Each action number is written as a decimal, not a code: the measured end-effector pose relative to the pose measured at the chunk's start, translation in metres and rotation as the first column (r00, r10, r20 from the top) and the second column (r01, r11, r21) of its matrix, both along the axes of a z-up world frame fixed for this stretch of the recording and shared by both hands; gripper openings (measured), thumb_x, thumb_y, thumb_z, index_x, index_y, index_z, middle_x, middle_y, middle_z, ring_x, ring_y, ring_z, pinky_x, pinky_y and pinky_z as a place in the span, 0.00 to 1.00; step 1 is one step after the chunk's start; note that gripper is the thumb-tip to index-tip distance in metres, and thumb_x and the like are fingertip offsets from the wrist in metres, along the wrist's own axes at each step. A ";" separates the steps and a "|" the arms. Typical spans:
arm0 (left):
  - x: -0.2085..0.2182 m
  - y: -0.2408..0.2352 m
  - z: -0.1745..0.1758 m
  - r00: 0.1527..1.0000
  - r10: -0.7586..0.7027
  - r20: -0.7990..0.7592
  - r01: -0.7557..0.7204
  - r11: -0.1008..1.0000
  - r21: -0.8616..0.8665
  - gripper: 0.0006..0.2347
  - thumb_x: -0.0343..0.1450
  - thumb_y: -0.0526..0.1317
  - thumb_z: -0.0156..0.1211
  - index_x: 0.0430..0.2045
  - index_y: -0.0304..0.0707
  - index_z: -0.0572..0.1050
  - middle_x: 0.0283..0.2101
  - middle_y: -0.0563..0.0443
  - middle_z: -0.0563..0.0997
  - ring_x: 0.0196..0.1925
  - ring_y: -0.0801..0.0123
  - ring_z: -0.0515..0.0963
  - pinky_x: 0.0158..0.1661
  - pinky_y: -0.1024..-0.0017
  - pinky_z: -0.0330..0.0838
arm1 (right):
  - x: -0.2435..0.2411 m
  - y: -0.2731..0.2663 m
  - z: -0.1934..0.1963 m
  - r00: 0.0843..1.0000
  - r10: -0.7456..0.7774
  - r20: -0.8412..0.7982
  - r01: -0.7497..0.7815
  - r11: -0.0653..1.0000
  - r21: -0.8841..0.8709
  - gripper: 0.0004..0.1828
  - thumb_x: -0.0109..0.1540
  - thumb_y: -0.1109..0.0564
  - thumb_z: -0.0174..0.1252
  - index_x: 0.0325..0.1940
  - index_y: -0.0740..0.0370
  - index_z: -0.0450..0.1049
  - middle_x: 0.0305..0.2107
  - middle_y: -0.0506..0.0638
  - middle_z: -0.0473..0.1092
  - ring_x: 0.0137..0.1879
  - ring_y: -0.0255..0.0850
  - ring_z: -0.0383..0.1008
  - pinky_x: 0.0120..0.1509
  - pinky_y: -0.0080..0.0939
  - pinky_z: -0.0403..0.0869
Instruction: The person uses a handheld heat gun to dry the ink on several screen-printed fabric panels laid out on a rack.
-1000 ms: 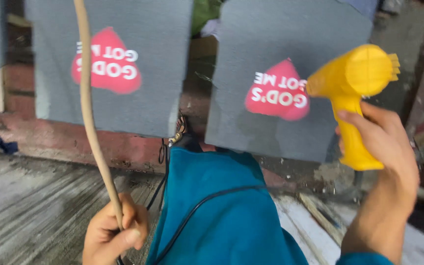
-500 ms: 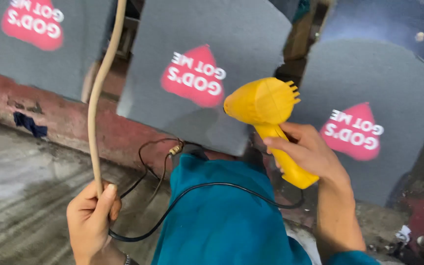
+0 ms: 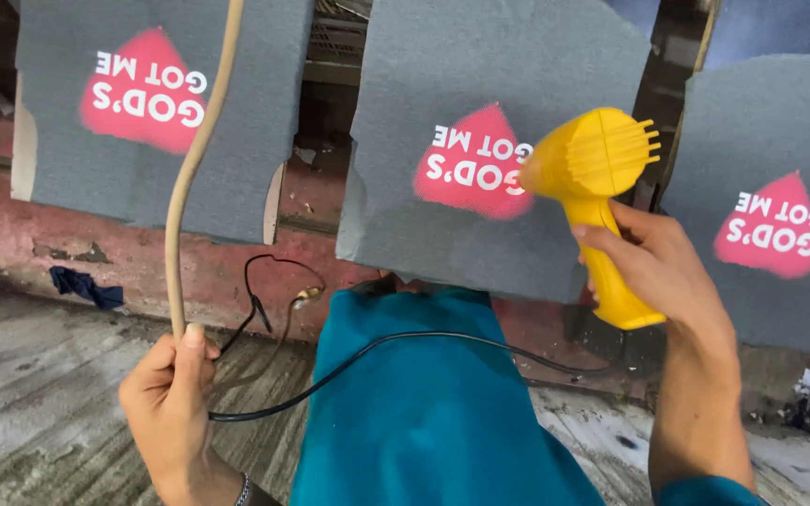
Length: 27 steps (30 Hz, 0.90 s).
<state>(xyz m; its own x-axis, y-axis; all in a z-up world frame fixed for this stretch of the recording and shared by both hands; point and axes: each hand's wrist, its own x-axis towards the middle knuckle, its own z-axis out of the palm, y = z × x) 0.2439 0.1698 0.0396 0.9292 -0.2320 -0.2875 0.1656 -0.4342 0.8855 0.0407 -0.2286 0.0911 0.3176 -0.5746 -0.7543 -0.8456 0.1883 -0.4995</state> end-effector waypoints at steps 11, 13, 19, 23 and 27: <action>0.035 0.005 -0.007 1.000 -0.008 -0.004 0.008 0.998 0.055 0.15 0.81 0.41 0.57 0.23 0.33 0.73 0.18 0.58 0.57 0.24 0.79 0.54 0.29 0.77 0.48 | 0.007 0.006 -0.001 0.986 -0.160 -0.040 0.158 0.986 -0.041 0.13 0.66 0.55 0.58 0.52 0.63 0.77 0.30 0.59 0.72 0.26 0.51 0.72 0.34 0.49 0.72; 0.039 0.009 -0.010 1.000 -0.021 -0.003 0.022 0.999 0.037 0.16 0.82 0.41 0.56 0.23 0.33 0.73 0.18 0.59 0.56 0.23 0.79 0.54 0.27 0.78 0.47 | 0.002 0.006 0.001 0.987 -0.140 -0.076 0.141 0.990 0.012 0.14 0.65 0.56 0.59 0.51 0.68 0.78 0.29 0.64 0.74 0.27 0.52 0.71 0.34 0.49 0.70; 0.044 0.001 -0.009 1.000 -0.023 -0.018 0.025 0.997 0.074 0.16 0.81 0.42 0.57 0.23 0.34 0.73 0.17 0.59 0.57 0.23 0.80 0.53 0.25 0.78 0.46 | 0.019 0.009 -0.004 0.978 -0.208 0.004 0.208 0.978 -0.035 0.12 0.67 0.54 0.58 0.48 0.65 0.73 0.28 0.60 0.70 0.23 0.52 0.70 0.30 0.50 0.70; 0.046 0.000 -0.010 0.999 -0.047 -0.005 0.047 0.998 0.046 0.15 0.82 0.41 0.56 0.24 0.32 0.73 0.17 0.59 0.56 0.22 0.81 0.53 0.25 0.79 0.46 | 0.009 0.007 -0.001 0.989 -0.139 -0.059 0.138 0.990 -0.018 0.13 0.66 0.56 0.59 0.50 0.68 0.78 0.29 0.62 0.73 0.27 0.51 0.72 0.33 0.50 0.71; 0.046 -0.002 -0.011 0.998 -0.041 -0.044 0.042 0.999 0.023 0.15 0.81 0.42 0.56 0.24 0.32 0.73 0.17 0.58 0.56 0.22 0.80 0.53 0.24 0.79 0.47 | 0.023 0.010 -0.002 0.976 -0.218 0.005 0.218 0.976 -0.012 0.11 0.67 0.55 0.58 0.48 0.66 0.75 0.29 0.59 0.71 0.25 0.50 0.69 0.31 0.48 0.69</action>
